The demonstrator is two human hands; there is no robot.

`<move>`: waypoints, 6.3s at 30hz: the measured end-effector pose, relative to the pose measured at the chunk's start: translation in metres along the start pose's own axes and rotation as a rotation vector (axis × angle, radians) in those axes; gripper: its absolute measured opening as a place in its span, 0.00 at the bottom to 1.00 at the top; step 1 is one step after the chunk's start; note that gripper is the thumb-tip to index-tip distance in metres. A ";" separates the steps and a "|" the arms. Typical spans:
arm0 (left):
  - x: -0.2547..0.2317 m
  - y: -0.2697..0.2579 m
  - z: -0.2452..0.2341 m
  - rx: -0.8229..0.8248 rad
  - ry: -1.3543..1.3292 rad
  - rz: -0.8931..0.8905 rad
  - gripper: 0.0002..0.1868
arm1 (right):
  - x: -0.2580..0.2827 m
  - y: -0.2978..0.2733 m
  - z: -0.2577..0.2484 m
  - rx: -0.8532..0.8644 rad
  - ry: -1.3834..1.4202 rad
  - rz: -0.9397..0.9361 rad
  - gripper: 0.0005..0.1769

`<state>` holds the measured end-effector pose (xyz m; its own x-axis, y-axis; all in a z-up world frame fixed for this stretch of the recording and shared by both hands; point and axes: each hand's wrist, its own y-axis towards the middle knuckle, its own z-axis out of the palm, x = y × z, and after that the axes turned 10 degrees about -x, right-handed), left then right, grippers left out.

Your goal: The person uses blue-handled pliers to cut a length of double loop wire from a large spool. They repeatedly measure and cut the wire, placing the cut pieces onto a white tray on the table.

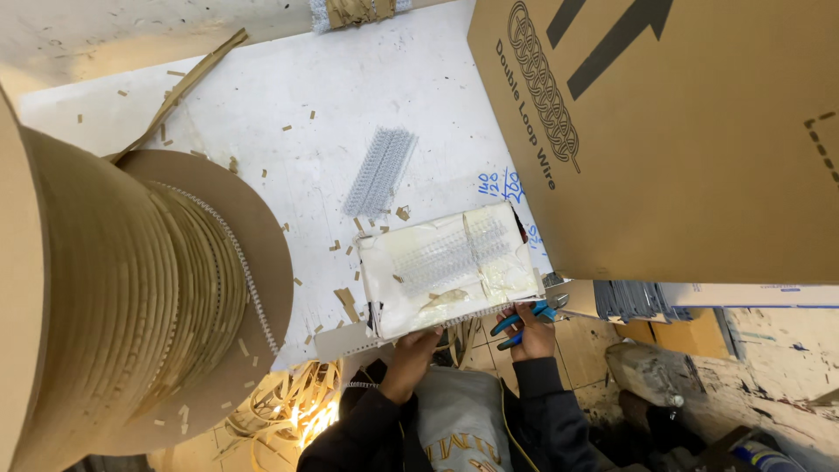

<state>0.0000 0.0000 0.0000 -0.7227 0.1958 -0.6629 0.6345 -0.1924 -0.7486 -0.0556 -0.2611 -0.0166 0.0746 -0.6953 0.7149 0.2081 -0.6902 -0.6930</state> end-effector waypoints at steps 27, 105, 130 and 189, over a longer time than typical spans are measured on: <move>-0.037 -0.041 0.048 -0.092 -0.521 -0.087 0.19 | -0.040 -0.041 -0.004 0.895 -1.276 -0.325 0.17; -0.142 -0.119 0.019 -0.209 -0.463 0.423 0.15 | 0.131 -0.147 0.051 0.499 -0.093 -0.030 0.19; -0.069 -0.089 0.050 0.217 -0.003 0.245 0.44 | 0.043 -0.139 -0.002 0.995 -0.571 -0.162 0.13; -0.001 -0.007 0.046 -0.068 -0.487 -0.083 0.15 | -0.049 -0.051 -0.002 0.827 -1.359 -0.448 0.18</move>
<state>-0.0161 -0.0430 0.0069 -0.8054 -0.2669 -0.5292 0.5740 -0.1287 -0.8087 -0.0721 -0.1926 -0.0165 0.5213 0.4971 0.6936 0.8437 -0.1782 -0.5064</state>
